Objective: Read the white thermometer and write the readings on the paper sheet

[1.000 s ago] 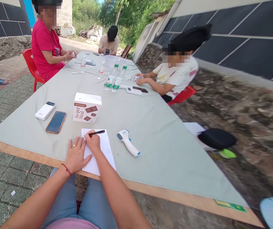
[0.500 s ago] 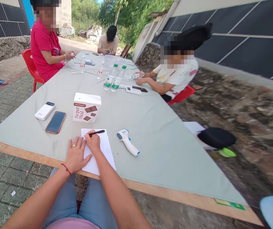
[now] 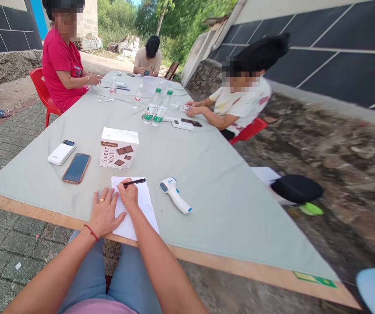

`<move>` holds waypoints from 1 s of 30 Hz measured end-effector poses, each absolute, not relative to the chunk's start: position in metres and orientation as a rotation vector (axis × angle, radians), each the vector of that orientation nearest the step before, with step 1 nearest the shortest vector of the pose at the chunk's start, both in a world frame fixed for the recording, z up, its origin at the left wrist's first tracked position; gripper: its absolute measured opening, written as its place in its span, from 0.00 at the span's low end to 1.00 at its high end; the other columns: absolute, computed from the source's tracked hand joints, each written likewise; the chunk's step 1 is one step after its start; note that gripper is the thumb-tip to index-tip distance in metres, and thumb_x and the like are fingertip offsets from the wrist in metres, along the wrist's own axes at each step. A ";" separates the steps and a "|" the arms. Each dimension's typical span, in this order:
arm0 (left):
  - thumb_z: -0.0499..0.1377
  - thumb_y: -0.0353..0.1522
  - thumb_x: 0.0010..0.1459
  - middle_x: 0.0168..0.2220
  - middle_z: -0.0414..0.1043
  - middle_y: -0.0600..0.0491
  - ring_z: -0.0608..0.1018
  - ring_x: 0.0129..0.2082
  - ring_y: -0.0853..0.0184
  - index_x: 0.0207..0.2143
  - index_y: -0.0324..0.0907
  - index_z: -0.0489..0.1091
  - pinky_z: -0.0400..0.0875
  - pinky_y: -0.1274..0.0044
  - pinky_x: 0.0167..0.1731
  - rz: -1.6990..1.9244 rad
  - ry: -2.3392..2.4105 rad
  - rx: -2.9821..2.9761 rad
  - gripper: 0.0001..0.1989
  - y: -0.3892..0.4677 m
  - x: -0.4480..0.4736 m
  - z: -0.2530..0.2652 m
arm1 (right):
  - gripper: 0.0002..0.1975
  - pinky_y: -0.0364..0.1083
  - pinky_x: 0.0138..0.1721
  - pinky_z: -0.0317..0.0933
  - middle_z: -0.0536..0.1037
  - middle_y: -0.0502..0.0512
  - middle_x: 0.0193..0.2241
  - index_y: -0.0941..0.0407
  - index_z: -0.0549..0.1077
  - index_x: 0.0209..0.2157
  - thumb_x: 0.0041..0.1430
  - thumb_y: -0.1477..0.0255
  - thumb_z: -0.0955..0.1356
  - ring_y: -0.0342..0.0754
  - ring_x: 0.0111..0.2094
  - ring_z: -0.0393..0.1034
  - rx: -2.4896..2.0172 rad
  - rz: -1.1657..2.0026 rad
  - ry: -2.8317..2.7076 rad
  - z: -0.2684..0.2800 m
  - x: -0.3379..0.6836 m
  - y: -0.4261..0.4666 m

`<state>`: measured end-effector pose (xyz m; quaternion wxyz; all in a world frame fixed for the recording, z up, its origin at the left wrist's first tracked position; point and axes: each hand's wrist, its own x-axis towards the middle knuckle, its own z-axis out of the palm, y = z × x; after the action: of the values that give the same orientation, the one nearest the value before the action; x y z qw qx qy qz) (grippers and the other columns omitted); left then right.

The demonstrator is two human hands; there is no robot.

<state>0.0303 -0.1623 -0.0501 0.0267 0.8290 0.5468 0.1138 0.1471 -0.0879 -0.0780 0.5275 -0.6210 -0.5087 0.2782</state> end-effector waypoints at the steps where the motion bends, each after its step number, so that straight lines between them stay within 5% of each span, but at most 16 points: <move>1: 0.52 0.48 0.61 0.64 0.59 0.41 0.58 0.66 0.48 0.62 0.37 0.61 0.48 0.48 0.63 0.355 1.687 2.561 0.33 -0.162 0.030 -0.051 | 0.08 0.45 0.30 0.61 0.70 0.47 0.18 0.52 0.64 0.23 0.46 0.63 0.61 0.47 0.25 0.65 -1.485 0.664 -1.211 -0.078 0.147 -0.088; 11: 0.52 0.47 0.61 0.64 0.59 0.40 0.58 0.66 0.48 0.62 0.37 0.61 0.48 0.48 0.63 0.350 1.684 2.552 0.33 -0.162 0.030 -0.050 | 0.08 0.46 0.31 0.60 0.69 0.47 0.19 0.52 0.64 0.23 0.47 0.63 0.62 0.46 0.25 0.63 -1.495 0.638 -1.159 -0.079 0.148 -0.088; 18: 0.53 0.46 0.61 0.65 0.59 0.40 0.57 0.66 0.47 0.62 0.37 0.61 0.47 0.48 0.64 0.356 1.672 2.518 0.32 -0.162 0.029 -0.047 | 0.18 0.49 0.43 0.63 0.76 0.56 0.38 0.55 0.70 0.40 0.57 0.58 0.61 0.49 0.39 0.69 -1.325 0.526 -0.975 -0.074 0.153 -0.089; 24: 0.56 0.49 0.59 0.64 0.60 0.39 0.57 0.66 0.45 0.60 0.38 0.63 0.45 0.47 0.63 0.295 1.601 2.438 0.32 -0.153 0.022 -0.032 | 0.21 0.48 0.39 0.65 0.74 0.52 0.31 0.56 0.70 0.44 0.59 0.54 0.62 0.46 0.32 0.69 -1.267 0.479 -0.886 -0.045 0.182 -0.090; 27: 0.56 0.46 0.60 0.60 0.65 0.40 0.56 0.66 0.45 0.59 0.40 0.63 0.46 0.47 0.62 0.262 1.532 2.406 0.29 -0.141 0.013 -0.020 | 0.23 0.48 0.40 0.65 0.75 0.52 0.29 0.57 0.68 0.48 0.62 0.55 0.58 0.48 0.33 0.70 -1.388 0.374 -0.936 -0.040 0.227 -0.096; 30: 0.57 0.42 0.60 0.58 0.68 0.42 0.56 0.66 0.45 0.58 0.42 0.64 0.48 0.48 0.61 0.249 1.461 2.391 0.25 -0.128 0.004 -0.014 | 0.22 0.50 0.43 0.63 0.79 0.58 0.37 0.56 0.70 0.46 0.61 0.57 0.59 0.53 0.41 0.72 -1.831 0.283 -1.146 -0.049 0.280 -0.108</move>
<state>0.0036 -0.1278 -0.0142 0.1633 0.8385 0.5125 0.0873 0.2802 -0.1078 -0.0494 0.4632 -0.7449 -0.4662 0.1150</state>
